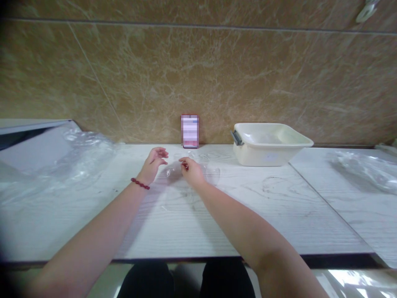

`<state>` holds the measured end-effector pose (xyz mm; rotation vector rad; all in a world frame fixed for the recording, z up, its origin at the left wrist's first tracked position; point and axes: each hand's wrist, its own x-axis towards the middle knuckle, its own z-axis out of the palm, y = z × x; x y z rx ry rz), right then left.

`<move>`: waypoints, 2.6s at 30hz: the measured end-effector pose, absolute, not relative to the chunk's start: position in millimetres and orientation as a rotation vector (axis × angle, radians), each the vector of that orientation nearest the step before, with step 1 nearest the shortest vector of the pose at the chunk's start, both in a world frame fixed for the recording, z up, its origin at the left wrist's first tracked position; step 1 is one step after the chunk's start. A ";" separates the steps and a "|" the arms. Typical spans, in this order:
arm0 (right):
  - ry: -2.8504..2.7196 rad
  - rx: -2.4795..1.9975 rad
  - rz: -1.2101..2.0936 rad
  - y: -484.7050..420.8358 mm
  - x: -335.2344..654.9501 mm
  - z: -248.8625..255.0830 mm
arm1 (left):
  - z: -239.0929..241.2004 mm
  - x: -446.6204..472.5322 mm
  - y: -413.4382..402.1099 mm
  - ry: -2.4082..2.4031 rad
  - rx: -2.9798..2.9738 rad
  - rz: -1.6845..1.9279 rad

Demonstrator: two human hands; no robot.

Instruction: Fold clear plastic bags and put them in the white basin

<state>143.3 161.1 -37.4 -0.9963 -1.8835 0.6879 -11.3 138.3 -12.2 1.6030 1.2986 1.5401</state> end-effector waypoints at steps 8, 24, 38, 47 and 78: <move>-2.023 -1.123 0.490 156.0 149.4 -27.7 | -17.0 -27.1 131.7 1.667 2.204 0.705; -2.244 -1.271 0.384 157.9 155.8 -24.7 | -18.1 -48.0 144.4 1.536 2.483 0.736; -2.228 -1.335 0.413 162.1 159.3 -26.4 | -26.9 -44.5 150.5 1.740 2.495 0.531; -2.245 -1.363 0.424 162.8 159.4 -27.9 | -24.3 -39.2 145.4 1.745 2.440 0.368; -2.748 -1.611 0.327 115.3 161.4 -10.6 | -19.0 -41.6 143.2 1.801 2.350 0.177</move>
